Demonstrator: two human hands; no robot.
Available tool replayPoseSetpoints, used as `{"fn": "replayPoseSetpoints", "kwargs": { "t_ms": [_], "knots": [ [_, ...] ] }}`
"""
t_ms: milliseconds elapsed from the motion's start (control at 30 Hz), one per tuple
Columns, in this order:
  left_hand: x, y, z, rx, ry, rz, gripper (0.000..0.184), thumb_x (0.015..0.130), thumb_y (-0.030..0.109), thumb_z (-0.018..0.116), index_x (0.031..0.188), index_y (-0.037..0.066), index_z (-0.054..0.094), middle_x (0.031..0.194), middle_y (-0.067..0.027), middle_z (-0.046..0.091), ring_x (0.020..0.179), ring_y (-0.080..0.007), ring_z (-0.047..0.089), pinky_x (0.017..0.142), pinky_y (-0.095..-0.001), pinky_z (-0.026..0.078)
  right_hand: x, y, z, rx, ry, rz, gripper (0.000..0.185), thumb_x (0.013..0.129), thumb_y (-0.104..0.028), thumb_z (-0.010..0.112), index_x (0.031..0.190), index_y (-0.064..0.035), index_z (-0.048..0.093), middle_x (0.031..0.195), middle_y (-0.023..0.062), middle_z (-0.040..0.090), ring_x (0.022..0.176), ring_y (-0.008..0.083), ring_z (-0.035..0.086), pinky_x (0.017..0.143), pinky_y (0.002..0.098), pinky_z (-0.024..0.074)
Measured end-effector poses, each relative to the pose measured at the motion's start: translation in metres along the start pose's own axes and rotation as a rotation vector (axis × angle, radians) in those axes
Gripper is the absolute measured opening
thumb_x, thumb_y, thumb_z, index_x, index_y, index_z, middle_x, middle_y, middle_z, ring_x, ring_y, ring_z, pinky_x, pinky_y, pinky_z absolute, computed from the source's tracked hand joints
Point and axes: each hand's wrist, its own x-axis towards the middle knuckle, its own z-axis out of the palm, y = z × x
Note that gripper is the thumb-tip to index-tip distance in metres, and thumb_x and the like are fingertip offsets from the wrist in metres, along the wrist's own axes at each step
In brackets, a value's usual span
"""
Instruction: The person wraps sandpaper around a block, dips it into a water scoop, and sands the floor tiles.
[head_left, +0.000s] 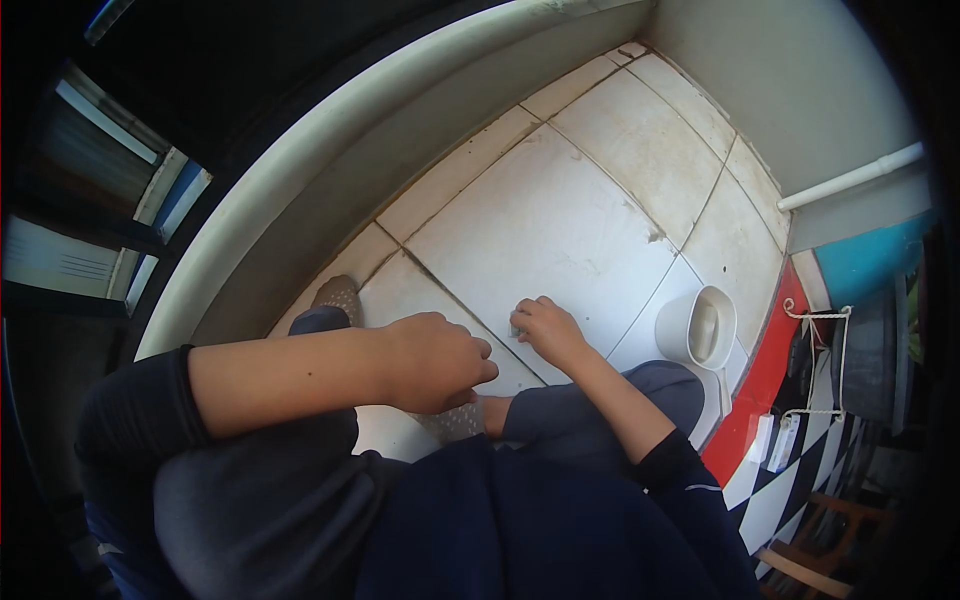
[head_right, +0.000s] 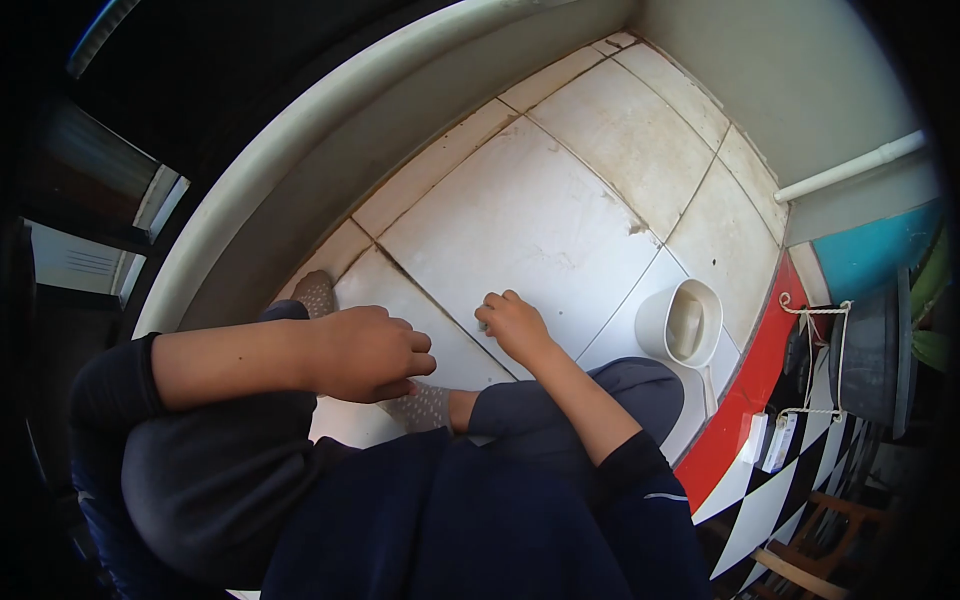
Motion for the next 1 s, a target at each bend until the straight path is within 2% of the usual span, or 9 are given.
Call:
{"fn": "replayPoseSetpoints", "kwargs": {
  "t_ms": [100,200,300,433,600,700,867,1000],
  "knots": [
    [-0.011,-0.01,0.009,-0.036,0.015,-0.033,0.024,0.089,0.029,0.057,0.094,0.006,0.06,0.09,-0.0091,0.059,0.085,-0.0276,0.061,0.072,-0.0406,0.05,-0.04,0.004,-0.009,-0.036,-0.08,-0.045,0.018,0.065,-0.005,0.07,0.082,-0.0102,0.063,0.089,0.0031,0.058,0.083,0.0236,0.055,0.065,0.0338,0.0534],
    [-0.007,-0.007,0.012,-0.037,-0.03,-0.053,0.023,0.089,0.029,0.057,0.093,0.006,0.06,0.09,-0.0089,0.059,0.085,-0.0273,0.061,0.072,-0.0404,0.05,-0.027,0.001,-0.005,-0.064,-0.139,0.016,0.019,0.065,-0.006,0.07,0.082,-0.0106,0.063,0.09,0.003,0.058,0.084,0.0232,0.056,0.066,0.0336,0.0536],
    [0.004,0.0,0.007,-0.015,-0.035,-0.024,0.023,0.088,0.029,0.057,0.092,0.006,0.06,0.09,-0.0086,0.059,0.085,-0.0269,0.062,0.072,-0.0404,0.05,0.005,-0.006,-0.003,-0.068,-0.021,0.056,0.018,0.066,-0.006,0.07,0.082,-0.0112,0.063,0.09,0.0024,0.058,0.083,0.0228,0.056,0.065,0.0333,0.0536],
    [0.009,0.004,0.0,0.012,0.007,0.015,0.022,0.088,0.029,0.057,0.092,0.007,0.06,0.09,-0.0082,0.06,0.084,-0.0266,0.062,0.071,-0.0407,0.05,0.003,-0.002,0.002,-0.05,0.016,0.06,0.018,0.066,-0.006,0.07,0.082,-0.0117,0.063,0.091,0.0021,0.058,0.084,0.0225,0.056,0.066,0.0328,0.0536],
    [-0.004,-0.006,0.008,-0.021,0.01,-0.013,0.023,0.088,0.029,0.057,0.094,0.007,0.06,0.09,-0.0084,0.06,0.085,-0.0269,0.062,0.071,-0.0408,0.05,-0.048,0.002,-0.011,-0.047,-0.067,-0.003,0.017,0.067,-0.006,0.069,0.082,-0.0117,0.063,0.092,0.0014,0.058,0.085,0.0221,0.056,0.065,0.0322,0.0536],
    [0.0,-0.004,0.01,-0.031,-0.043,-0.028,0.023,0.089,0.029,0.056,0.094,0.007,0.06,0.09,-0.0085,0.06,0.085,-0.0271,0.062,0.071,-0.0408,0.05,-0.019,-0.003,-0.008,-0.09,-0.148,0.003,0.016,0.067,-0.006,0.069,0.082,-0.0112,0.063,0.091,0.0017,0.059,0.085,0.0222,0.056,0.065,0.0321,0.0537],
    [0.007,0.001,0.006,0.002,-0.074,-0.01,0.024,0.09,0.03,0.055,0.096,0.007,0.06,0.091,-0.0086,0.06,0.086,-0.0274,0.062,0.072,-0.0406,0.05,0.043,-0.01,0.012,-0.056,0.032,0.031,0.017,0.067,-0.006,0.07,0.081,-0.0102,0.063,0.088,0.0027,0.059,0.084,0.0225,0.056,0.065,0.0327,0.0539],
    [-0.009,-0.005,0.003,-0.014,-0.075,-0.067,0.024,0.09,0.03,0.055,0.096,0.007,0.059,0.091,-0.0091,0.059,0.088,-0.0279,0.061,0.072,-0.0406,0.05,0.012,-0.011,0.009,0.008,0.06,0.02,0.018,0.068,-0.008,0.07,0.086,-0.0108,0.066,0.092,0.0031,0.061,0.085,0.0217,0.057,0.067,0.0321,0.0536]
  ]
}}
